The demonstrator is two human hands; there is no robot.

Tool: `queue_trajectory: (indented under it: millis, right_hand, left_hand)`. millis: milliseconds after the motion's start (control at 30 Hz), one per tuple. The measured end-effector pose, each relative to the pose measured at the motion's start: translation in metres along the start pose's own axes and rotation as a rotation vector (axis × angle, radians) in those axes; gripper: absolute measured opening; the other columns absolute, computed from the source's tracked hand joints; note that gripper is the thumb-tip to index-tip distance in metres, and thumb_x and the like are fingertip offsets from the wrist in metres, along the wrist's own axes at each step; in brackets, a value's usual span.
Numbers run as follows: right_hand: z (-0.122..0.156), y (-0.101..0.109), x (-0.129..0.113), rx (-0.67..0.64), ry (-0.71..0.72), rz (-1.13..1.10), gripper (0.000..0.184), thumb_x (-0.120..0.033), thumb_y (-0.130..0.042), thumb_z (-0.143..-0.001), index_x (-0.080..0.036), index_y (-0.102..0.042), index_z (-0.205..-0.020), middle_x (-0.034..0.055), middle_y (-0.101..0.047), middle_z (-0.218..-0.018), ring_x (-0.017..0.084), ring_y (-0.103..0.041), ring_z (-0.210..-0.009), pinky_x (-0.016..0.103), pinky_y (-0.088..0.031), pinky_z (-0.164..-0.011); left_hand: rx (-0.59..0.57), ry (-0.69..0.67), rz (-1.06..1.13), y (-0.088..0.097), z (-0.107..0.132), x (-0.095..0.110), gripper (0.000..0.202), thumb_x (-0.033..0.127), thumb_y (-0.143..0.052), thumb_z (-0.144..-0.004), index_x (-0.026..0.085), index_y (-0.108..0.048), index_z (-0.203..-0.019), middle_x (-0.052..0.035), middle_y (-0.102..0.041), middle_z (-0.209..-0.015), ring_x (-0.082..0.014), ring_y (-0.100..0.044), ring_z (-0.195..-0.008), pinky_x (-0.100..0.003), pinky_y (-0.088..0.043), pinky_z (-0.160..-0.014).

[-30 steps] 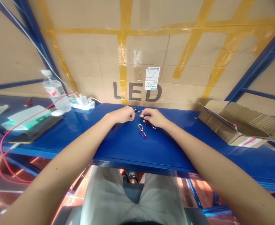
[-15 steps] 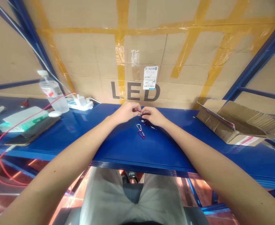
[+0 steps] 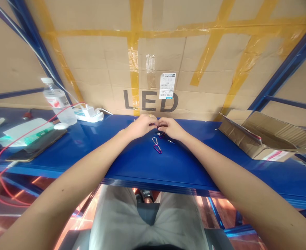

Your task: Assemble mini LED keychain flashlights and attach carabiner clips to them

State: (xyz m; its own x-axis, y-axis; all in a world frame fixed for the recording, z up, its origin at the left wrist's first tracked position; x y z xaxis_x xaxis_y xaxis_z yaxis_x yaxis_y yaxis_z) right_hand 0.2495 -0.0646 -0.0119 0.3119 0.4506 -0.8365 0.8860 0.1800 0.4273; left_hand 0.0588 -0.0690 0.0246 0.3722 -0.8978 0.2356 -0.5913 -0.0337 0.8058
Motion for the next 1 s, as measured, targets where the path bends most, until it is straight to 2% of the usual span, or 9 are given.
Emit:
queue_trajectory:
  millis: [200,433,600,700,833,1000]
  right_hand:
    - [0.0009,0.0013,-0.0016,0.008,0.005,-0.033,0.012,-0.015,-0.065,-0.073,-0.019,-0.066,-0.084,0.0022,-0.076,-0.086,0.020,-0.070,-0.087,0.034,-0.053,-0.082]
    - [0.0011,0.0021,-0.0015,0.004,-0.022,-0.024,0.011,-0.016,-0.066,-0.072,-0.018,-0.067,-0.083,0.0020,-0.075,-0.083,0.020,-0.069,-0.080,0.033,-0.052,-0.077]
    - [0.0013,0.0013,-0.0019,-0.001,-0.054,-0.061,0.013,-0.014,-0.066,-0.071,-0.018,-0.067,-0.084,0.0021,-0.076,-0.082,0.019,-0.069,-0.078,0.032,-0.052,-0.076]
    - [0.0013,0.0007,-0.0029,-0.004,-0.072,-0.100,0.015,-0.014,-0.068,-0.071,-0.018,-0.067,-0.085,0.0025,-0.076,-0.082,0.018,-0.069,-0.076,0.032,-0.052,-0.076]
    - [0.0002,0.0009,-0.0043,0.024,-0.085,-0.181,0.019,-0.014,-0.072,-0.070,-0.018,-0.066,-0.087,0.0028,-0.076,-0.083,0.018,-0.069,-0.077,0.033,-0.054,-0.076]
    - [-0.0002,0.0002,-0.0056,0.070,-0.092,-0.241,0.024,-0.017,-0.078,-0.067,-0.019,-0.066,-0.087,0.0029,-0.076,-0.084,0.019,-0.070,-0.084,0.034,-0.055,-0.080]
  left_hand:
    - [0.025,0.032,0.049,0.0049,0.0004,-0.0025,0.014,0.016,-0.062,-0.089,0.018,-0.075,-0.086,-0.0076,-0.074,-0.098,-0.0185,-0.068,-0.088,-0.033,-0.052,-0.084]
    - [-0.066,-0.031,0.014,0.0047,0.0020,-0.0035,0.020,0.016,-0.057,-0.093,0.019,-0.077,-0.095,-0.0086,-0.072,-0.107,-0.0198,-0.067,-0.095,-0.034,-0.050,-0.089]
    - [-0.062,-0.029,0.011,0.0034,0.0019,-0.0051,0.021,0.015,-0.057,-0.092,0.018,-0.077,-0.096,-0.0086,-0.071,-0.106,-0.0198,-0.066,-0.094,-0.035,-0.050,-0.089]
    - [-0.045,0.035,0.055,0.0039,0.0016,-0.0044,0.019,0.016,-0.059,-0.090,0.019,-0.077,-0.095,-0.0078,-0.071,-0.104,-0.0190,-0.066,-0.092,-0.034,-0.050,-0.087]
    - [0.045,0.196,0.151,0.0043,0.0007,-0.0047,0.017,0.017,-0.061,-0.087,0.017,-0.075,-0.097,-0.0059,-0.072,-0.096,-0.0167,-0.065,-0.084,-0.032,-0.051,-0.080]
    - [0.119,0.337,0.273,-0.0007,-0.0007,-0.0080,0.016,0.021,-0.067,-0.082,0.015,-0.072,-0.096,-0.0048,-0.074,-0.089,-0.0170,-0.066,-0.085,-0.032,-0.052,-0.081]
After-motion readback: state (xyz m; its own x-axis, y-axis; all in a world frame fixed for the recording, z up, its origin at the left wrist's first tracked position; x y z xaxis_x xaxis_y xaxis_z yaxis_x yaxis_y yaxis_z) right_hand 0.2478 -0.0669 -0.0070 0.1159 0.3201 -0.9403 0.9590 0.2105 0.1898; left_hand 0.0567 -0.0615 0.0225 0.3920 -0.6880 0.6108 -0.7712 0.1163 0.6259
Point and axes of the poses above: each hand's wrist, its own z-axis away from the middle knuckle, its own y-axis out of the back of the hand, x = y × z, the point moved 1 cm from there along -z, towards the middle knuckle
